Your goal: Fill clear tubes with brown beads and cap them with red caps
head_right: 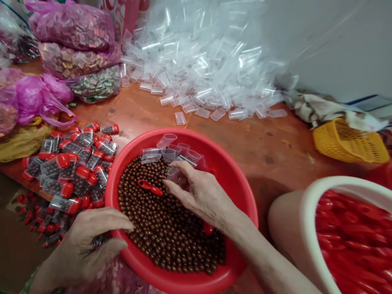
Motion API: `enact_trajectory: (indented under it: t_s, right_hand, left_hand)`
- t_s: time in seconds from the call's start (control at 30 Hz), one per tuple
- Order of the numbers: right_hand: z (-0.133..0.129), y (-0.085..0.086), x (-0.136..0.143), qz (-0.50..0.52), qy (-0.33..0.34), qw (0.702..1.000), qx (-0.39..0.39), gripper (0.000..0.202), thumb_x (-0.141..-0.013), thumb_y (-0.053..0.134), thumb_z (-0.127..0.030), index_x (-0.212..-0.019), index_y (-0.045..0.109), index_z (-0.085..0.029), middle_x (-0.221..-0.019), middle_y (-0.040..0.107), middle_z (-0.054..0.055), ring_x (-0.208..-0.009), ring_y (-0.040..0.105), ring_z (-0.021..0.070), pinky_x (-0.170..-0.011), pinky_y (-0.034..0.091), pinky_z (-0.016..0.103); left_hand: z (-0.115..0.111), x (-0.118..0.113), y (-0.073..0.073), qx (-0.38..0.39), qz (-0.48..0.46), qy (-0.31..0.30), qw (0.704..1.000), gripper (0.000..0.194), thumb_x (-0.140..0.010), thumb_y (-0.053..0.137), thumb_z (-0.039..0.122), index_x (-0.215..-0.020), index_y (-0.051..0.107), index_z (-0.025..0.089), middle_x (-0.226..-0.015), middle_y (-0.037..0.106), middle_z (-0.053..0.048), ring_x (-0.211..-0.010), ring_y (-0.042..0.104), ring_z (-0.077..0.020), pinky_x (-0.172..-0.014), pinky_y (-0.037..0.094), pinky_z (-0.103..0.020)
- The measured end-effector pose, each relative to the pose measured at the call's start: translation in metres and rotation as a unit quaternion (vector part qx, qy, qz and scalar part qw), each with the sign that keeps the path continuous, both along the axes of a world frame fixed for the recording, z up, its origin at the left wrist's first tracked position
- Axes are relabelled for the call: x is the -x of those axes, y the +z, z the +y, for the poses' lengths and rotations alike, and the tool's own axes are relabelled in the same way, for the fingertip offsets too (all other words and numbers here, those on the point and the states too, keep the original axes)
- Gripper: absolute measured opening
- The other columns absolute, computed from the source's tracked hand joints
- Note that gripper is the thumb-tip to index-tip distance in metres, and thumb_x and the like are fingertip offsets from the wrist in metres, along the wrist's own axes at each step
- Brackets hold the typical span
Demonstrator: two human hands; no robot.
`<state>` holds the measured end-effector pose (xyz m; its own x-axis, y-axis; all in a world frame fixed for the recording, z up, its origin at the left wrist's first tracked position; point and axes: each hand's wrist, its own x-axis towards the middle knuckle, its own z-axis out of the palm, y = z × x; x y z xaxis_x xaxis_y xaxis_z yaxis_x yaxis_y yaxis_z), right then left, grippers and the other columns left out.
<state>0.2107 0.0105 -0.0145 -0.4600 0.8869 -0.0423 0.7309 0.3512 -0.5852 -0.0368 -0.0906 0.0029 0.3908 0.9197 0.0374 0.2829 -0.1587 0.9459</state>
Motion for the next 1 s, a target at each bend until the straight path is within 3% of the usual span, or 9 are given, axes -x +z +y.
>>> enact_trajectory:
  t_s: [0.13,0.27,0.4,0.53,0.63,0.73,0.9,1.0]
  right_hand:
    - [0.003,-0.022,0.018,-0.062,-0.056,0.995,0.045,0.021,-0.086,0.055,-0.036,-0.097,0.056,-0.019,-0.079,0.068,0.005,-0.065,0.063,0.017,-0.06,0.047,0.027]
    - [-0.001,-0.038,0.026,-0.127,-0.037,0.987,0.092,0.015,-0.084,0.054,-0.033,-0.081,0.057,-0.019,-0.084,0.066,0.01,-0.075,0.062,0.0222,-0.067,0.043,0.031]
    - [-0.006,-0.036,0.026,-0.143,-0.007,0.971,0.194,0.015,-0.08,0.054,-0.033,-0.074,0.057,-0.02,-0.07,0.063,0.006,-0.065,0.059,0.0206,-0.061,0.038,0.029]
    - [-0.005,-0.031,0.025,-0.107,0.022,0.941,0.321,0.012,-0.067,0.061,-0.026,-0.061,0.052,-0.02,-0.059,0.056,-0.001,-0.058,0.05,0.0145,-0.057,0.035,0.026]
    - [-0.006,-0.031,0.024,-0.058,0.023,0.895,0.443,0.012,-0.062,0.06,-0.03,-0.061,0.054,-0.02,-0.053,0.052,-0.004,-0.05,0.046,0.0105,-0.049,0.036,0.023]
    - [-0.01,-0.034,0.022,-0.007,0.002,0.84,0.542,0.021,-0.061,0.056,-0.04,-0.063,0.053,-0.02,-0.045,0.046,-0.007,-0.036,0.037,0.0078,-0.036,0.03,0.021]
    - [-0.02,-0.037,0.024,0.087,-0.043,0.798,0.594,0.025,-0.059,0.051,-0.045,-0.06,0.049,-0.02,-0.037,0.039,-0.008,-0.028,0.029,0.0053,-0.029,0.023,0.019]
    - [-0.027,-0.036,0.027,0.13,-0.055,0.79,0.596,0.026,-0.062,0.05,-0.045,-0.056,0.048,-0.02,-0.035,0.037,-0.008,-0.027,0.029,0.005,-0.027,0.022,0.018]
  left_hand:
    - [0.009,-0.012,-0.012,-0.137,0.051,0.02,0.989,0.013,-0.089,0.057,0.016,-0.096,0.066,0.01,-0.087,0.073,-0.008,-0.079,0.067,-0.0166,-0.076,0.052,-0.027]
    - [0.013,-0.022,-0.03,-0.219,0.116,0.023,0.969,0.012,-0.09,0.054,0.015,-0.094,0.065,0.011,-0.085,0.073,-0.007,-0.077,0.066,-0.0192,-0.074,0.053,-0.033]
    - [0.011,-0.025,-0.037,-0.22,0.178,0.001,0.959,0.014,-0.092,0.052,0.019,-0.096,0.064,0.013,-0.086,0.072,-0.005,-0.078,0.065,-0.0195,-0.073,0.051,-0.034]
    - [0.013,-0.025,-0.031,-0.201,0.221,-0.044,0.953,0.014,-0.091,0.055,0.027,-0.092,0.062,0.015,-0.085,0.069,-0.003,-0.077,0.062,-0.0205,-0.071,0.049,-0.036]
    - [0.016,-0.026,-0.023,-0.174,0.245,-0.109,0.948,0.016,-0.085,0.063,0.032,-0.084,0.06,0.016,-0.086,0.067,-0.003,-0.08,0.059,-0.0219,-0.073,0.048,-0.037]
    - [0.019,-0.031,-0.018,-0.159,0.265,-0.151,0.939,0.016,-0.083,0.064,0.03,-0.09,0.058,0.017,-0.093,0.063,-0.005,-0.084,0.057,-0.0227,-0.075,0.049,-0.037]
    - [0.02,-0.045,-0.017,-0.162,0.319,-0.162,0.92,0.023,-0.087,0.055,0.017,-0.11,0.054,0.017,-0.1,0.057,-0.007,-0.09,0.055,-0.0235,-0.08,0.051,-0.039]
    - [0.024,-0.05,-0.018,-0.16,0.326,-0.163,0.917,0.019,-0.089,0.049,0.012,-0.106,0.055,0.018,-0.099,0.056,-0.006,-0.089,0.054,-0.022,-0.081,0.051,-0.038]
